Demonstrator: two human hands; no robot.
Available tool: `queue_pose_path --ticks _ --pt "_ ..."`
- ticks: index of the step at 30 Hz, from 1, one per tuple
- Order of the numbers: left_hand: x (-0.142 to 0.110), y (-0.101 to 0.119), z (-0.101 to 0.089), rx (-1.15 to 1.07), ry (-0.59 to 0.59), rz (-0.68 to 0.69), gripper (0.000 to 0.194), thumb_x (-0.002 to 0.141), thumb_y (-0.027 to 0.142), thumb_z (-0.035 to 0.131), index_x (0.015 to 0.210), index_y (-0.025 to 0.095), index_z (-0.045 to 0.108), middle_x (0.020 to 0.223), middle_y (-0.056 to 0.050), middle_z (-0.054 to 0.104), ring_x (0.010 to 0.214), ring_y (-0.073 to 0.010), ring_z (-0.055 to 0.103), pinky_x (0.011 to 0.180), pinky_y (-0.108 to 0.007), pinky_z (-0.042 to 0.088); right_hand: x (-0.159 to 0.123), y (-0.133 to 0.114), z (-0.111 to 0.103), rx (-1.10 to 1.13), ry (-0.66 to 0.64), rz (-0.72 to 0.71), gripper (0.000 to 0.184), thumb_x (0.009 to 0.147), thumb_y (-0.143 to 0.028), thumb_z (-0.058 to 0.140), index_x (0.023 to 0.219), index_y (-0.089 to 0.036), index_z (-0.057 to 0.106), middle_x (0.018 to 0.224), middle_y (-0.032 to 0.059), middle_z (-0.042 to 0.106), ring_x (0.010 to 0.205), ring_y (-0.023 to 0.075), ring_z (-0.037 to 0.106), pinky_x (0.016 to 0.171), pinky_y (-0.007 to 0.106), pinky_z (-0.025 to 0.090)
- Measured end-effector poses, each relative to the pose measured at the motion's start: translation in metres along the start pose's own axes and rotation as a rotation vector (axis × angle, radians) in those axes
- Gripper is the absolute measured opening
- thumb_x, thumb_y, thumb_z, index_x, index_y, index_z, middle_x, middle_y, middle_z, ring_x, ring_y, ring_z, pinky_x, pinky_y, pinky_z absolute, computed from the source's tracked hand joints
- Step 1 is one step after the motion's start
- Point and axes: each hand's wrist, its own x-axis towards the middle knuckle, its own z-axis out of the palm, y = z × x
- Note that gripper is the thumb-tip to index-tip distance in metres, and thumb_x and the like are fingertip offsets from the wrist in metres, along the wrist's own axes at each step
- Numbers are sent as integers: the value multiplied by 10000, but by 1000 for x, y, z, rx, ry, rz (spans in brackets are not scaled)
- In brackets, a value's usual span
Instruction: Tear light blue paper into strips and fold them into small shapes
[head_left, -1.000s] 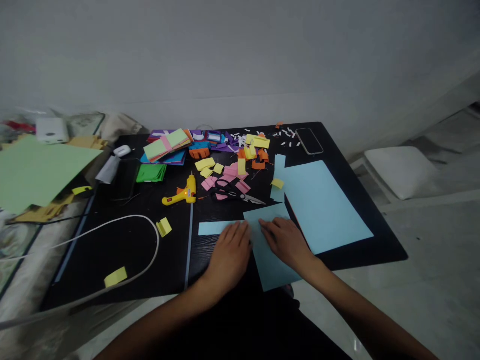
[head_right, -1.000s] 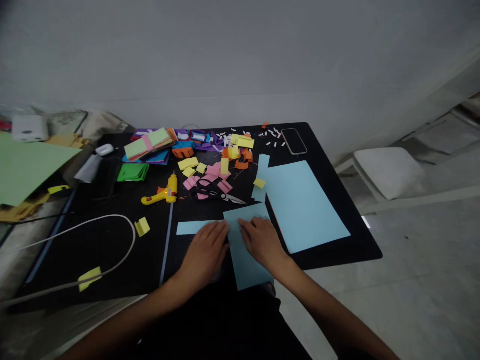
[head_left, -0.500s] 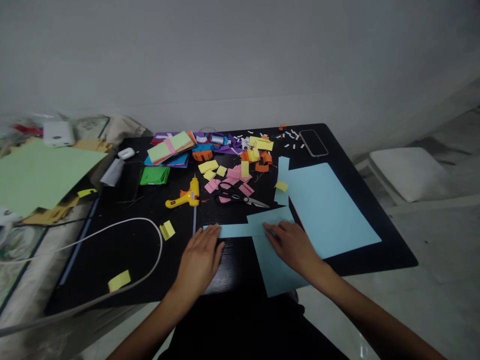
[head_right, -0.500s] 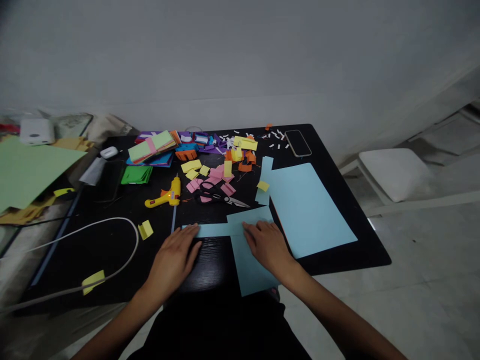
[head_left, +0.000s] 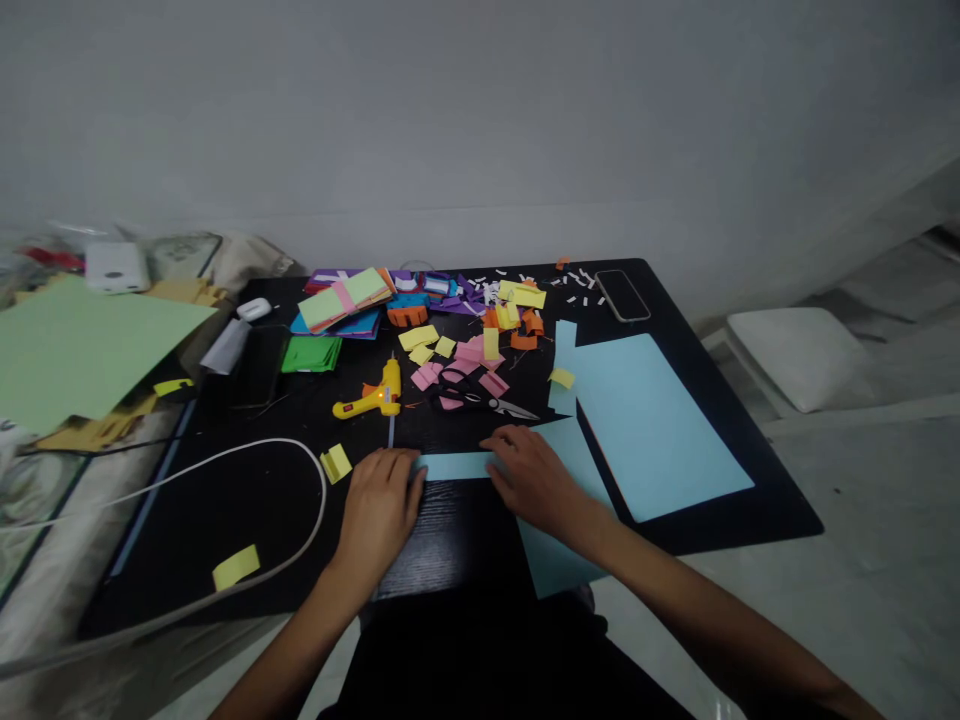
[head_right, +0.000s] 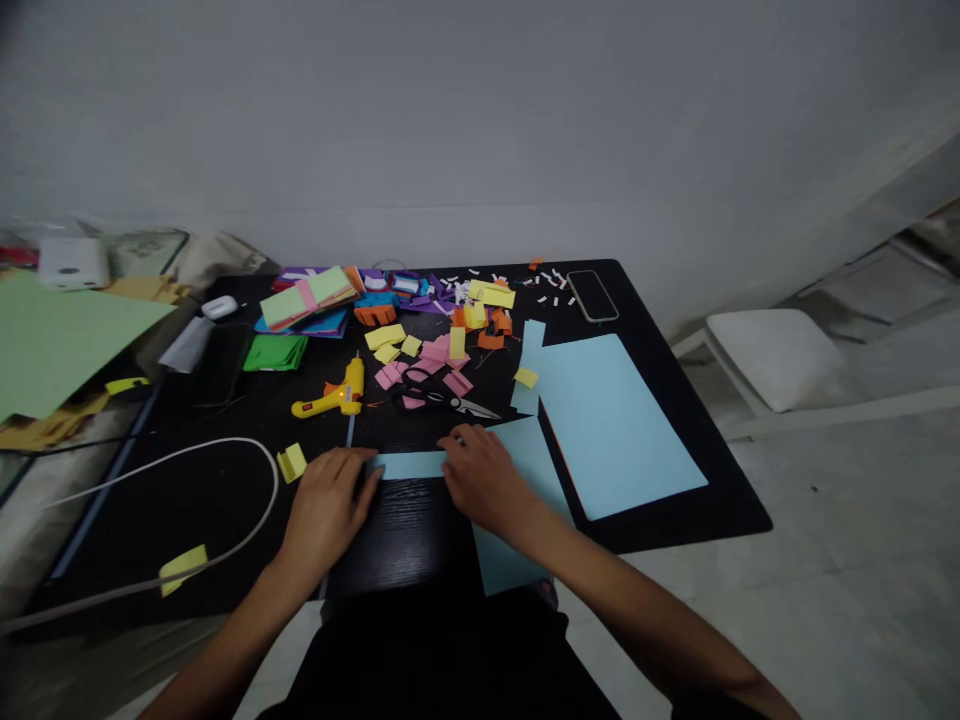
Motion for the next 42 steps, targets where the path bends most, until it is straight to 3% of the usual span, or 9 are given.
queue_pose_path --ticks 5,10,17,21,25,33,36,39,42 --pt "14 2 7 -59 -64 45 310 1001 270 582 1286 168 651 1219 -144 677 1100 -317 633 952 -501 540 25 -18 11 -5 -140 -2 239 970 -122 596 1196 -147 671 1177 144 669 1094 293 595 937 427 495" --pt "25 8 15 -167 -114 69 205 1001 230 571 1171 172 671 1188 -134 658 1063 -291 626 932 -475 543 32 -14 13 40 -177 15 243 950 -81 597 1172 -144 674 1157 142 658 1092 291 581 937 413 472" --pt "40 14 9 -299 -242 98 157 1040 219 489 965 192 625 939 -53 668 911 -240 630 839 -407 503 32 -13 15 170 -113 -56 131 996 -126 554 977 -141 683 992 95 650 928 207 617 834 319 476" --pt "41 13 -1 -351 -294 132 180 1058 235 452 968 197 603 926 -34 674 872 -216 636 822 -383 481 31 -12 11 258 -54 -77 82 920 -99 629 913 -156 687 926 58 651 882 184 624 803 289 471" --pt "38 2 -11 -331 -300 159 200 1064 236 431 956 202 596 932 -34 681 855 -209 629 812 -373 462 22 3 -2 283 -78 -47 109 881 -63 645 834 -156 676 859 40 643 815 166 616 758 277 467" --pt "28 -30 -20 -299 -262 99 196 1046 246 450 968 204 624 920 -37 697 846 -211 648 796 -369 443 -18 56 -37 243 -103 63 149 950 -116 565 869 -174 675 922 71 678 837 192 663 757 314 522" --pt "29 -30 -19 -324 -239 102 191 1040 247 460 960 208 629 907 -34 696 839 -206 649 787 -360 444 -21 56 -35 298 -22 117 166 993 -182 546 895 -187 681 942 73 689 846 196 679 761 327 542" --pt "33 -23 -18 -366 -247 122 199 1049 258 455 954 209 624 905 -28 696 841 -198 653 802 -360 451 -15 45 -24 366 61 112 123 985 -258 622 1062 -193 693 1075 94 713 957 212 698 827 350 558" --pt "34 -16 -18 -393 -257 130 204 1060 260 446 963 208 618 927 -26 700 856 -191 655 826 -366 457 -7 37 -15 421 29 44 105 969 -254 667 1050 -197 701 1041 74 742 978 209 701 866 348 543"
